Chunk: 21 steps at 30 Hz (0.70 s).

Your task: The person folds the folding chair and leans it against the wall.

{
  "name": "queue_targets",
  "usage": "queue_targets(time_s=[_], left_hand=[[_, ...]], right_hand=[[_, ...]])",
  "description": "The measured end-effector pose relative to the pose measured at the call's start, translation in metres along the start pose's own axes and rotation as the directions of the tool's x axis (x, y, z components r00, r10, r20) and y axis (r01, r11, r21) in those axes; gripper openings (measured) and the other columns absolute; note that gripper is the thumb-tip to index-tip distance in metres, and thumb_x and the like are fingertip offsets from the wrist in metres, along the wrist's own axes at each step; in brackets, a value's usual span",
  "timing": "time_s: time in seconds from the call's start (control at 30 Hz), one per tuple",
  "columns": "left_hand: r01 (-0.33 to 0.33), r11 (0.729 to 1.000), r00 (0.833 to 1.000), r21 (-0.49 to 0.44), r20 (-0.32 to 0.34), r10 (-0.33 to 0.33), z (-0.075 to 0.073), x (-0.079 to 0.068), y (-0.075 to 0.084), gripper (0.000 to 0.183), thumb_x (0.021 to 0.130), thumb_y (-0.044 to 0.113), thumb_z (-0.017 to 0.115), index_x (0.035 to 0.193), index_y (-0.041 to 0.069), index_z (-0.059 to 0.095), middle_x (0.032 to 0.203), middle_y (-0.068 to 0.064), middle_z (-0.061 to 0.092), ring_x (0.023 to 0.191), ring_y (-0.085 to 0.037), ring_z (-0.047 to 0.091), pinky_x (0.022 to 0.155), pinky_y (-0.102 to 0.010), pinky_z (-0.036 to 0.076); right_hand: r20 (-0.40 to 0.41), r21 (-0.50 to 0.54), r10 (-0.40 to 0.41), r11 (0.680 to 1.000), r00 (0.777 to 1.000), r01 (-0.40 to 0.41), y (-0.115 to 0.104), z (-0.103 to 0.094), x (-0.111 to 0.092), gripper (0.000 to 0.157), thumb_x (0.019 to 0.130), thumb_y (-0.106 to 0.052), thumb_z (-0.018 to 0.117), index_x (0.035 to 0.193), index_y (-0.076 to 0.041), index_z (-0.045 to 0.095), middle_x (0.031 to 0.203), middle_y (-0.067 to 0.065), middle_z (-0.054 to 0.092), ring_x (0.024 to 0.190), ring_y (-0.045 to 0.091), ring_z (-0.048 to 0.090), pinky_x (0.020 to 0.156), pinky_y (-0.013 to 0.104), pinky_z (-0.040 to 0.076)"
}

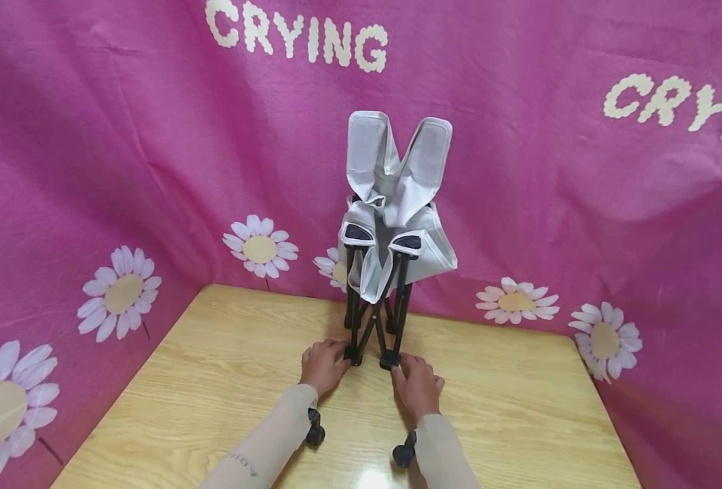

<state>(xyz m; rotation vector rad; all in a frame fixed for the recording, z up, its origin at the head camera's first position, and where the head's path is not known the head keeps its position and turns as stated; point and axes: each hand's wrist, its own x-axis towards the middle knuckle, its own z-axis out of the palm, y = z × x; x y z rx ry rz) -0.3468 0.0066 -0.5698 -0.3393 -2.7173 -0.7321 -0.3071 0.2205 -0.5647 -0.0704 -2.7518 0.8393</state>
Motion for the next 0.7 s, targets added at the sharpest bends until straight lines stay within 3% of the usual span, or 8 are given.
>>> queue_targets(time_s=[0.23, 0.43, 0.7], left_hand=[[-0.032, 0.998, 0.999, -0.052, -0.036, 0.03, 0.001, -0.005, 0.004, 0.028, 0.083, 0.032, 0.064, 0.109, 0.025, 0.065, 0.105, 0.003, 0.062, 0.092, -0.02, 0.055, 0.082, -0.045, 0.037], [-0.061, 0.996, 0.996, -0.071, -0.068, 0.056, -0.001, -0.009, 0.008, 0.024, 0.085, 0.031, 0.061, 0.108, 0.025, 0.066, 0.104, 0.004, 0.062, 0.093, -0.019, 0.055, 0.082, -0.046, 0.036], [-0.089, 0.994, 0.993, -0.07, -0.082, 0.083, -0.003, -0.012, 0.007, 0.026, 0.085, 0.031, 0.06, 0.109, 0.022, 0.066, 0.107, 0.003, 0.062, 0.095, -0.02, 0.055, 0.085, -0.048, 0.035]], right_hand=[[-0.048, 0.019, -0.046, 0.999, 0.998, 0.047, 0.005, -0.007, -0.008, 0.033, 0.085, -0.031, 0.061, 0.116, -0.02, 0.06, 0.119, 0.005, 0.057, 0.111, 0.025, 0.049, 0.079, 0.048, 0.026], [-0.14, 0.014, -0.109, 0.994, 0.984, 0.112, 0.011, -0.007, -0.014, 0.031, 0.084, -0.028, 0.063, 0.114, -0.02, 0.061, 0.116, 0.004, 0.058, 0.109, 0.026, 0.048, 0.081, 0.05, 0.025], [-0.197, -0.052, -0.134, 0.991, 0.971, 0.127, 0.018, -0.003, -0.021, 0.039, 0.081, -0.036, 0.064, 0.115, -0.017, 0.06, 0.121, 0.006, 0.053, 0.114, 0.026, 0.044, 0.085, 0.053, 0.023]])
